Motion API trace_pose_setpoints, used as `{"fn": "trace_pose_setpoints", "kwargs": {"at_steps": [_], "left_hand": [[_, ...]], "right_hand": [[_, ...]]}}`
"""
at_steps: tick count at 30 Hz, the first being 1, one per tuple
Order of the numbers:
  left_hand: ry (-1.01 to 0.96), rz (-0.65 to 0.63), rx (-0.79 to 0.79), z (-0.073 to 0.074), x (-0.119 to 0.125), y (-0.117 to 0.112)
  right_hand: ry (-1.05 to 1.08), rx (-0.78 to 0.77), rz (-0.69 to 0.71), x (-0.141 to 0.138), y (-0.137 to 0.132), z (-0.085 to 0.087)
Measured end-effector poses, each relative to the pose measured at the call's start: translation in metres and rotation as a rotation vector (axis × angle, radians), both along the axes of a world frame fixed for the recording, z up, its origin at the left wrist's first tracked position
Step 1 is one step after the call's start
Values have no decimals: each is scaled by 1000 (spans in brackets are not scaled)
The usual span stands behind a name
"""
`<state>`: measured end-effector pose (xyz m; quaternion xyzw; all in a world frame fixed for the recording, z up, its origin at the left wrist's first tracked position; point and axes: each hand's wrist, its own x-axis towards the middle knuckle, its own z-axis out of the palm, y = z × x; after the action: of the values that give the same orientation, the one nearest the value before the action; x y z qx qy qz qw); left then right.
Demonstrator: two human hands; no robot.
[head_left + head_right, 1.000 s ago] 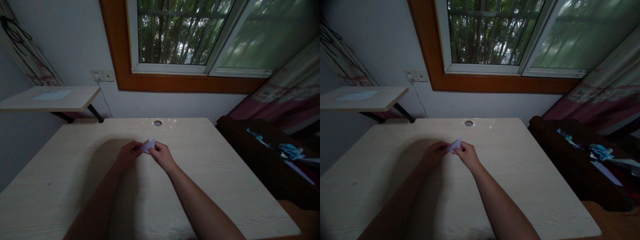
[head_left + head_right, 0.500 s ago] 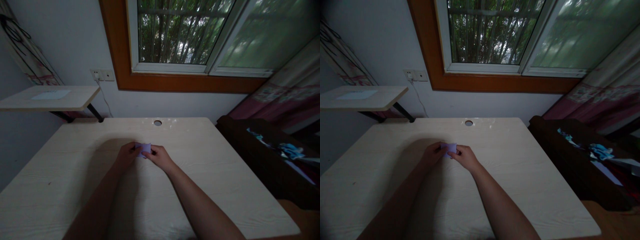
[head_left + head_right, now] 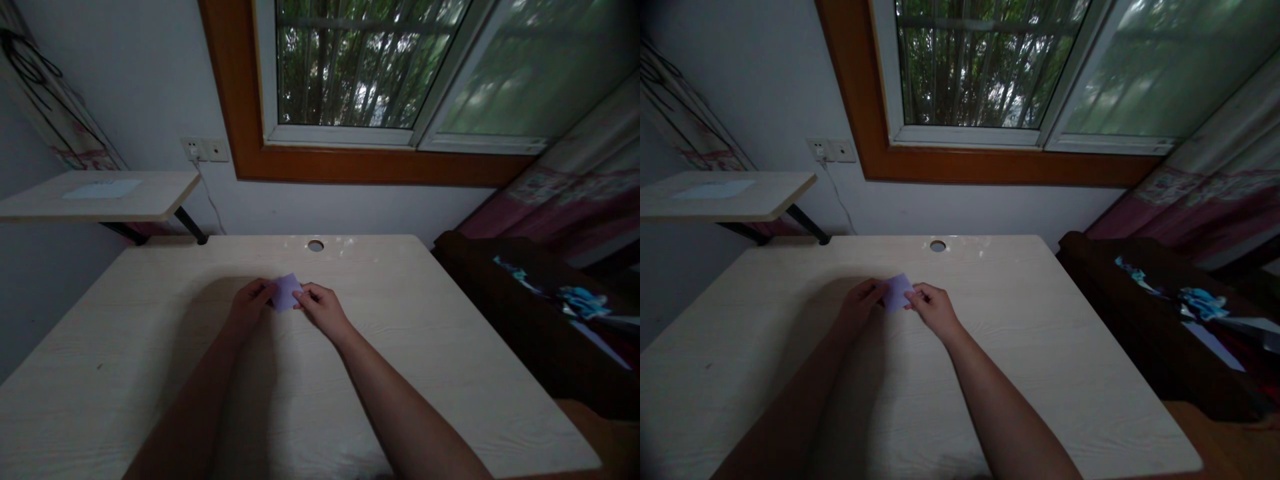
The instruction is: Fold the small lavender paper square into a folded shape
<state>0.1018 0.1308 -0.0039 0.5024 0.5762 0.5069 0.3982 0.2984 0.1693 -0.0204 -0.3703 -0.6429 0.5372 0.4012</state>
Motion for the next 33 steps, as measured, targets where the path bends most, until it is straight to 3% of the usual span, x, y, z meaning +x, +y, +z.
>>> {"fn": "trace_pose_setpoints", "kwargs": {"at_steps": [13, 20, 24, 33], "left_hand": [[-99, 10, 5, -6, 0, 0], [-128, -82, -35, -3, 0, -2], [-75, -156, -28, -5, 1, -3], [-36, -148, 3, -12, -1, 2]], "right_hand": [[98, -39, -103, -1, 1, 4], [91, 39, -192, 2, 5, -2], [147, 5, -159, 2, 5, -3], [3, 85, -71, 2, 0, 2]]}}
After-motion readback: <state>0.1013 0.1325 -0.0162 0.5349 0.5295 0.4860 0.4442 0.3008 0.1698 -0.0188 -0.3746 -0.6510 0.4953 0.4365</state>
